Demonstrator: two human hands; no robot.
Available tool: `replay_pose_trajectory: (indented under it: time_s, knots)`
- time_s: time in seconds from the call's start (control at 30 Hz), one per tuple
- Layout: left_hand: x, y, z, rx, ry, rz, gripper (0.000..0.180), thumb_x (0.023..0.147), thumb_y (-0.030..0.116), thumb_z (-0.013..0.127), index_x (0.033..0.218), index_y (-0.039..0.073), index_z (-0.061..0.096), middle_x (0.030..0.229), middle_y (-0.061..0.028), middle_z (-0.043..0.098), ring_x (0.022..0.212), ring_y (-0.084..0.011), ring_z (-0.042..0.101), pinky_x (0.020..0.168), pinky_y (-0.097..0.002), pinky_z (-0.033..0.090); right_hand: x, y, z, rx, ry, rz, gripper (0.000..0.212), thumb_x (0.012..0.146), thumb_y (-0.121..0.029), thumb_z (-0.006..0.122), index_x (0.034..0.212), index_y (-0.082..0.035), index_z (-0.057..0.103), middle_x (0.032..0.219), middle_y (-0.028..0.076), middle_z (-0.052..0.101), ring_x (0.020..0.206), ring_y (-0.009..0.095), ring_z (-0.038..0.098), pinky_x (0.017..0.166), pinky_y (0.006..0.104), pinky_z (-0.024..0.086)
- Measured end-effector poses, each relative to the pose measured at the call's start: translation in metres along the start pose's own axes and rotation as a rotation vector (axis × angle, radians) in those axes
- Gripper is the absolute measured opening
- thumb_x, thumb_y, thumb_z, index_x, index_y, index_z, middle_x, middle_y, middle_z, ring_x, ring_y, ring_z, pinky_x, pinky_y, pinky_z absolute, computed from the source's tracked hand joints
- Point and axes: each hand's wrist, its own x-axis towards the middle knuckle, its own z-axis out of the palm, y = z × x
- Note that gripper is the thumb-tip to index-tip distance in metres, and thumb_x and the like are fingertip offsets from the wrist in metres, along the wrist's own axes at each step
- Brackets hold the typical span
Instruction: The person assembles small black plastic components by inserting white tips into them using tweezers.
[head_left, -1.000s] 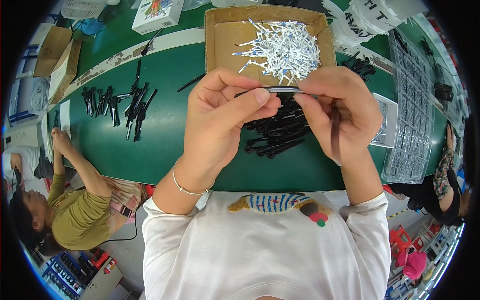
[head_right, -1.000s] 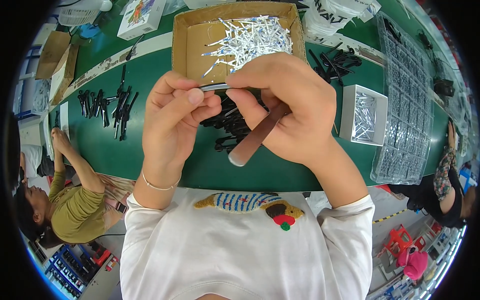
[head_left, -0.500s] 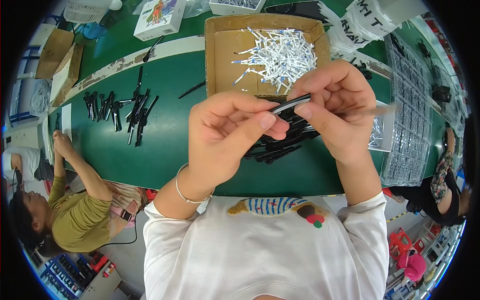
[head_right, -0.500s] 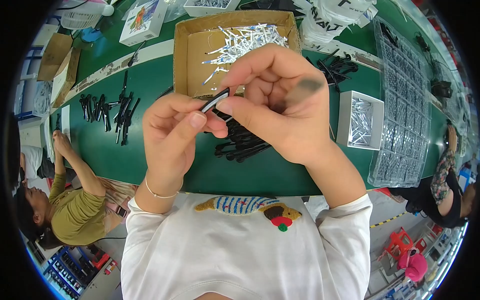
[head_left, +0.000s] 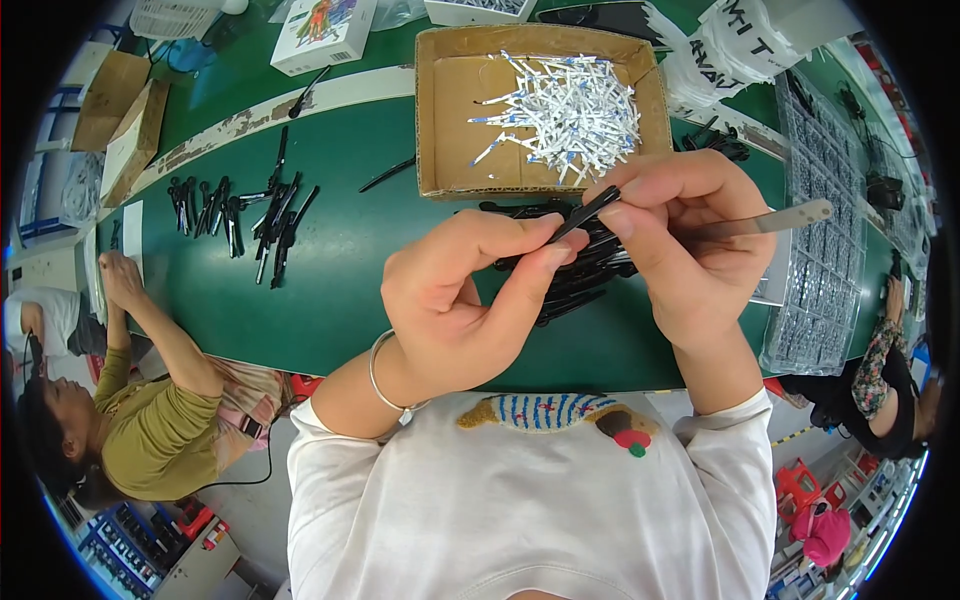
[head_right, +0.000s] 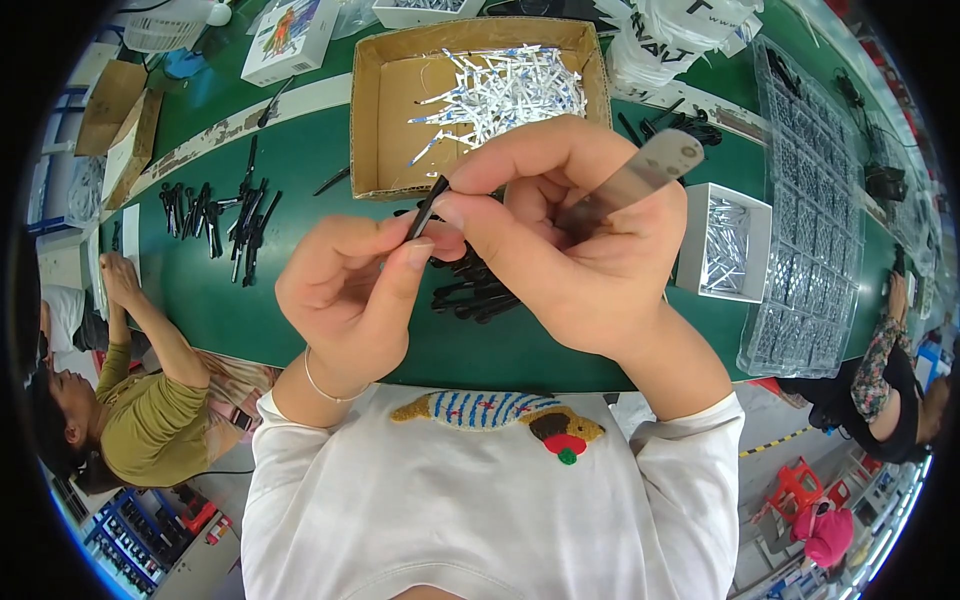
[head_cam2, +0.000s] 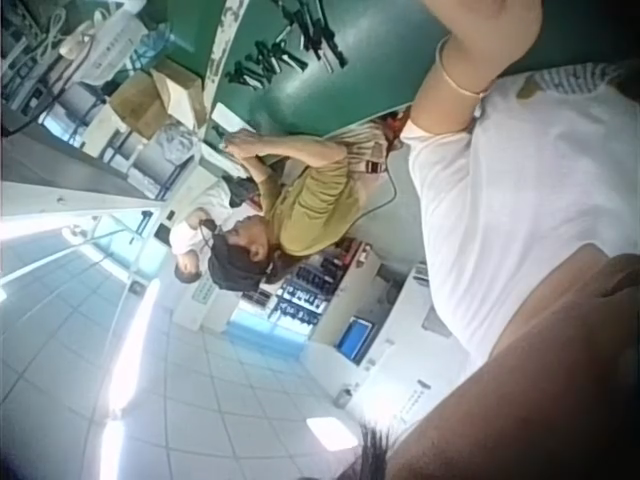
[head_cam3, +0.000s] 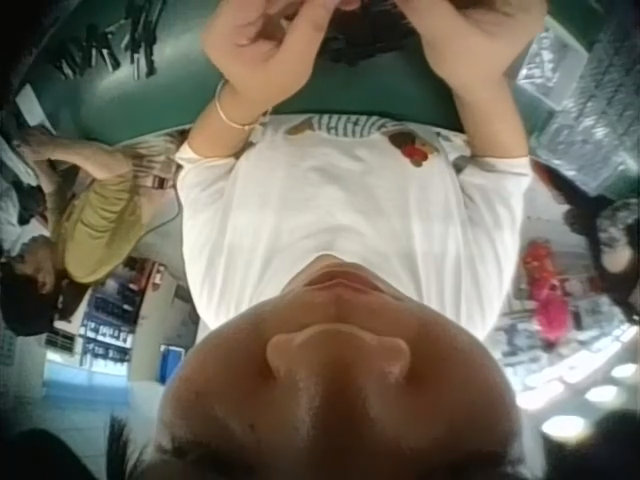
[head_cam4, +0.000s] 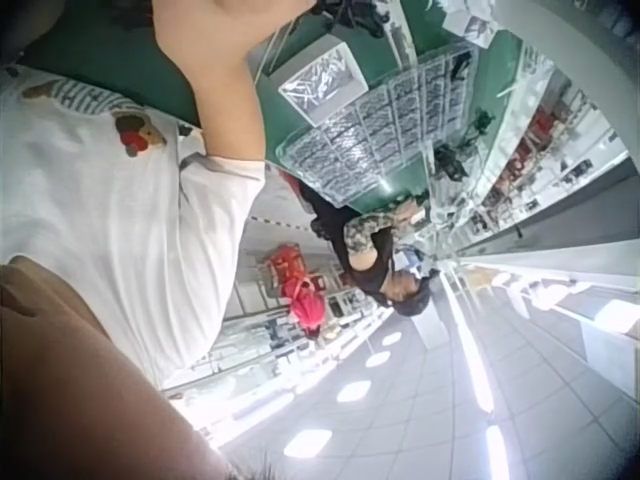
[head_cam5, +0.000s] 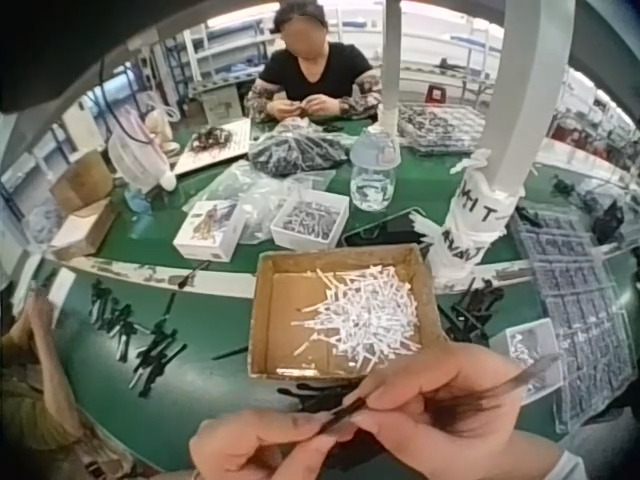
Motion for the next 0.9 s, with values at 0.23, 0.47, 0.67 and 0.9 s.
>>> replay_pose_trajectory:
  time_s: [0.23,0.47,0.67,0.9]
  knots:
    - [-0.0005,-0.0019,-0.0021,0.185,-0.005,0.109,0.014,0.074,-0.007,0.068,0.087,-0.006,0.063,0.079,-0.0138,0.068,0.071,-0.0184,0.069,0.060,-0.0230,0.052,-0.0004,0.0058,-0.0008,0.037,0.006,-0.072,0.018,0.074,0.013,0.062,0.088,0.002,0.055,0.089,0.018,0.063,0.078,0.022,0.064,0.068,0.0293,0.052]
    - [0.0007,-0.0004,-0.0027,0.185,-0.018,0.094,0.013,0.074,-0.006,0.068,0.086,-0.004,0.063,0.079,-0.0137,0.069,0.070,-0.0179,0.069,0.058,-0.0228,0.051,0.0011,0.0030,-0.0015,0.021,-0.015,-0.051,0.017,0.074,0.012,0.062,0.087,0.003,0.055,0.087,0.018,0.063,0.077,0.021,0.064,0.068,0.0288,0.052]
    - [0.0005,0.0027,-0.0027,0.170,0.008,0.043,0.012,0.074,-0.005,0.069,0.085,-0.004,0.063,0.079,-0.0137,0.069,0.068,-0.0180,0.069,0.057,-0.0234,0.052,0.0003,0.0007,-0.0054,-0.057,-0.015,0.053,0.015,0.075,0.011,0.061,0.084,0.002,0.054,0.085,0.017,0.063,0.077,0.020,0.063,0.069,0.0273,0.051]
    - [0.0006,0.0052,-0.0029,0.098,-0.032,0.017,0.010,0.078,-0.007,0.065,0.087,-0.007,0.062,0.081,-0.0135,0.067,0.072,-0.0179,0.068,0.060,-0.0234,0.054,0.0021,0.0081,0.0007,0.301,0.021,0.197,0.015,0.074,0.006,0.064,0.084,0.001,0.054,0.083,0.014,0.062,0.077,0.018,0.062,0.070,0.0260,0.049]
